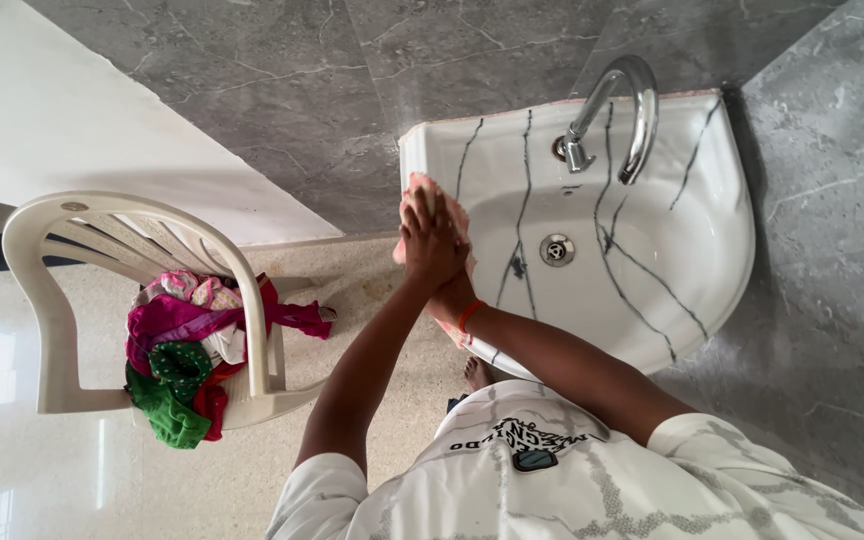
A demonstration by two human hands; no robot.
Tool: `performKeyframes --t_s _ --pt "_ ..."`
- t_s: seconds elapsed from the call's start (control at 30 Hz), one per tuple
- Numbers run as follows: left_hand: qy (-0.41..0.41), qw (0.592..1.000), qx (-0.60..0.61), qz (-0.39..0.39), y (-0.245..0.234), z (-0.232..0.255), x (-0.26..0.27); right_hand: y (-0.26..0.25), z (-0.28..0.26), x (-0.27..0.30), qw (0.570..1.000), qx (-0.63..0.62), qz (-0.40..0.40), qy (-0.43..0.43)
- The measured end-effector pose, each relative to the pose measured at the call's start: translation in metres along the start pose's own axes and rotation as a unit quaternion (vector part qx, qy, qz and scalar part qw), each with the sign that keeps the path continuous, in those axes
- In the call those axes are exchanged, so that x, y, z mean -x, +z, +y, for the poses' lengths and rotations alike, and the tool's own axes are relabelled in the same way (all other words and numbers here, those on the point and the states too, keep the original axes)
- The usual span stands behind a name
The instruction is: The person scrubs a white marble-patterned bathroom sink using a pink cloth. They wipe the basin, faucet, and surrounding surfaces repeatedly with both hands.
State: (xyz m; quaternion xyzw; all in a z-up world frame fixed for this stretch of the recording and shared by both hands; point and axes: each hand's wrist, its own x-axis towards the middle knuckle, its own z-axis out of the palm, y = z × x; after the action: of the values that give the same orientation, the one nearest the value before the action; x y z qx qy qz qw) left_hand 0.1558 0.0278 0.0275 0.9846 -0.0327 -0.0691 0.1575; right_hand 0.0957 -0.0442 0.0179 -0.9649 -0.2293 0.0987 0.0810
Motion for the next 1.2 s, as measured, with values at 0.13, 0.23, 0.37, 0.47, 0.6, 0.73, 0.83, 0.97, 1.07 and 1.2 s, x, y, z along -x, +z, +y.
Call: performKeyframes --t_s 0.13,0.23,0.37,0.47,0.6,0.73,0.83,0.97,1.07,1.2 --pt "0.017 1.0 0.012 0.001 -0.004 -0.006 -0.039 0.019 0.004 -0.037 0.996 -0.065 0.02 0.052" --pt "0.028 0.999 0.025 0.0 -0.005 -0.015 -0.066 0.021 0.006 -0.066 0.978 -0.18 0.028 0.097" --pt "0.052 0.997 0.059 -0.01 -0.002 -0.027 -0.105 0.014 0.024 -0.096 0.98 -0.168 0.051 0.097" --pt "0.074 0.992 0.097 -0.022 0.005 -0.044 -0.129 0.008 0.032 -0.116 0.984 -0.137 0.073 0.092" --pt "0.109 0.986 0.126 0.0 0.01 -0.055 -0.145 -0.004 0.032 -0.135 0.988 -0.079 0.102 0.086" --pt "0.058 0.987 0.15 0.011 0.007 -0.047 -0.128 -0.013 0.028 -0.118 0.992 -0.019 0.117 0.048" --pt "-0.015 0.98 0.2 -0.019 -0.002 -0.042 -0.103 -0.02 0.023 -0.096 0.99 0.026 0.136 0.008" --pt "-0.045 0.979 0.197 0.005 0.002 -0.033 -0.071 -0.021 0.018 -0.063 0.982 -0.135 0.129 -0.016" --pt "-0.04 0.979 0.189 0.069 0.014 -0.027 -0.053 -0.021 0.02 -0.042 0.977 -0.149 0.147 -0.04" --pt "-0.007 0.968 0.168 0.187 0.034 -0.03 -0.014 -0.015 0.014 -0.012 0.986 -0.144 0.075 -0.033"
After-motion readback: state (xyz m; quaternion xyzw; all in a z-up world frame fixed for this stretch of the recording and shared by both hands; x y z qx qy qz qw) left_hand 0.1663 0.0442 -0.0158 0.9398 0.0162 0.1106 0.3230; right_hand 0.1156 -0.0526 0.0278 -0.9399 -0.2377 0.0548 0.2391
